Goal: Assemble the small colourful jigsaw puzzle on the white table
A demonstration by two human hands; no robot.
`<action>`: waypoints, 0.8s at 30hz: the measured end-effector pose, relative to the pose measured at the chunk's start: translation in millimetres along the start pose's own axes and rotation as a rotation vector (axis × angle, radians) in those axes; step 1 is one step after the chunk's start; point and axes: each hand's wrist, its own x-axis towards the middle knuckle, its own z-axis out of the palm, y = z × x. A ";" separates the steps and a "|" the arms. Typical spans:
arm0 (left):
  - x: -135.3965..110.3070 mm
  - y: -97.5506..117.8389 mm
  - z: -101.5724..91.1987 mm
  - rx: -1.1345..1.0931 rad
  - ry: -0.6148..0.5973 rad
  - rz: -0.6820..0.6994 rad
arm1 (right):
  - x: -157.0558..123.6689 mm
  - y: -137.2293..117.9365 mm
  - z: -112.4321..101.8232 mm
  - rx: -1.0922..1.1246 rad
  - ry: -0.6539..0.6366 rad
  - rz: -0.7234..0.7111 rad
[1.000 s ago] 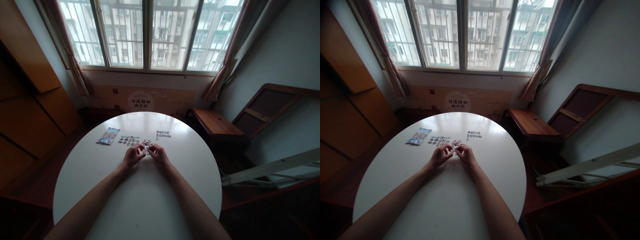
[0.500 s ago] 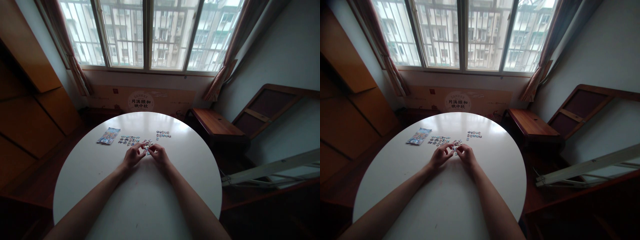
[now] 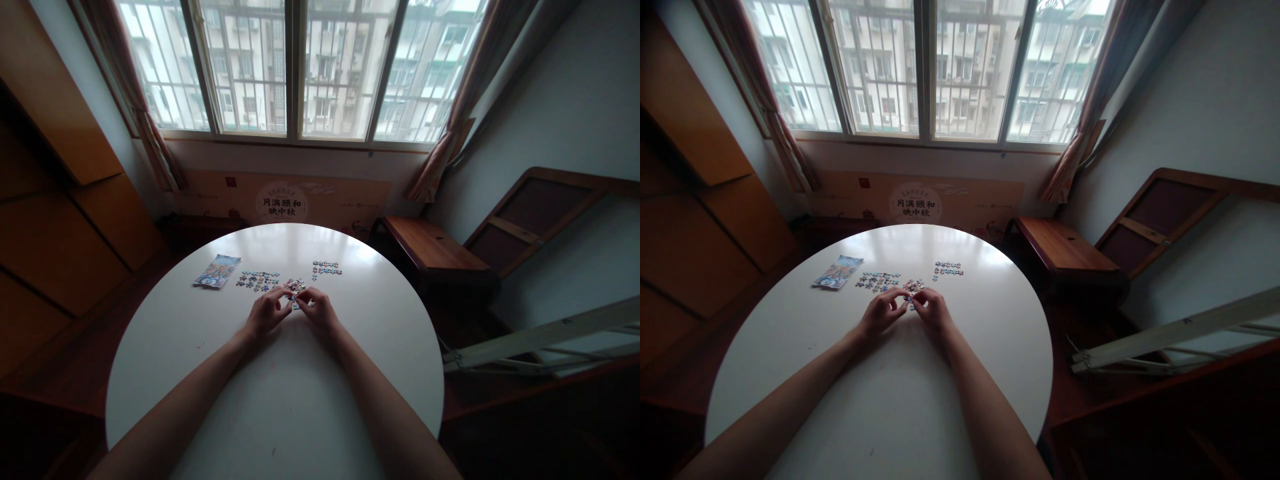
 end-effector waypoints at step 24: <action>-0.5 -0.2 0.9 0.017 0.013 -0.011 | 0.3 -1.9 -0.4 -0.089 -0.037 -0.005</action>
